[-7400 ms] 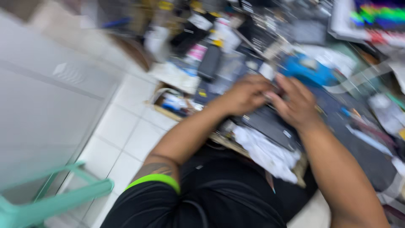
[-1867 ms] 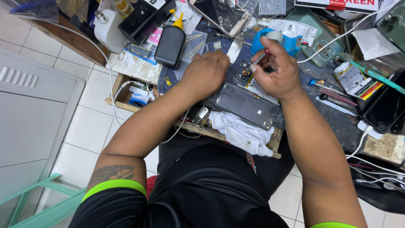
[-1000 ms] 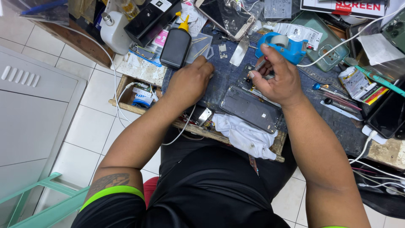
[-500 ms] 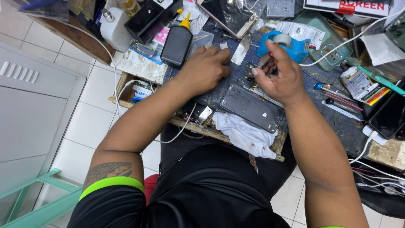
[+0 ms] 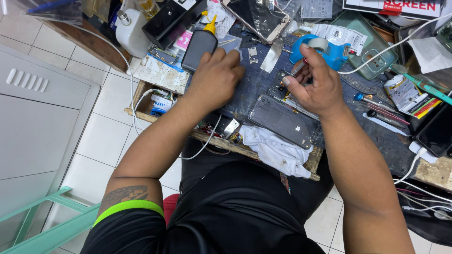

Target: The person disassembles a mobile phone by prying open the back casing, removing internal components, and using a screwdriver to detach parts on a cluttered workbench.

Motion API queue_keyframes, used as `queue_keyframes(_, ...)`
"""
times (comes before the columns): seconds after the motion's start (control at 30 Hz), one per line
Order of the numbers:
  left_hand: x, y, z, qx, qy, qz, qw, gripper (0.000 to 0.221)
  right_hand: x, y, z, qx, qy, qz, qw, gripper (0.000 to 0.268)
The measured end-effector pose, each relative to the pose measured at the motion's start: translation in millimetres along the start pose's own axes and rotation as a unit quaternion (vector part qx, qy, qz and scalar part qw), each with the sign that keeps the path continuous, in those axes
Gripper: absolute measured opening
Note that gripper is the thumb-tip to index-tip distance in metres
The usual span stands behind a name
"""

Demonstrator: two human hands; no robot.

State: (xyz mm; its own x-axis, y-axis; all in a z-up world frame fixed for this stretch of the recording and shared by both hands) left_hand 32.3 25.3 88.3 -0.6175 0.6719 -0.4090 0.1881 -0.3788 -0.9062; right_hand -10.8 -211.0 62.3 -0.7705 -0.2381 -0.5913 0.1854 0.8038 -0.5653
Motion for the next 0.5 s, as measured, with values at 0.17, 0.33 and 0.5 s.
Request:
queue_keyframes(0.17,7.4,3.4,11.0,-0.043,0.028,0.042,0.998,0.022,0.6,1.6,0.9,0.001,0.008,0.000,1.000,0.077)
queue_keyframes(0.33,7.4,3.1,13.5,-0.012,0.025,0.020,0.999,0.017,-0.1,2.8,-0.7,-0.022,0.009,0.012,1.000,0.075)
queue_keyframes(0.5,-5.2,13.5,11.5,0.211,-0.012,0.062,0.976,0.021,-6.0,2.0,-19.6,0.026,-0.036,0.028,0.999,0.071)
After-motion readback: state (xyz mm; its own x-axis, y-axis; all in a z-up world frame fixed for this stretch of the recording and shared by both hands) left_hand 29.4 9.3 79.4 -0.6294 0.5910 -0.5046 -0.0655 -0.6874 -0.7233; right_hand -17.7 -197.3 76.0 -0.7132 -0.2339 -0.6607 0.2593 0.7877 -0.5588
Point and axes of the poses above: each hand's wrist, its own x-axis away from the middle knuckle, its own y-axis out of the palm, z = x × y, the point moved 6 cm from there along -x, towards the middle knuckle, and after that the axes turned 1 degree about z, right-handed, at the moved point
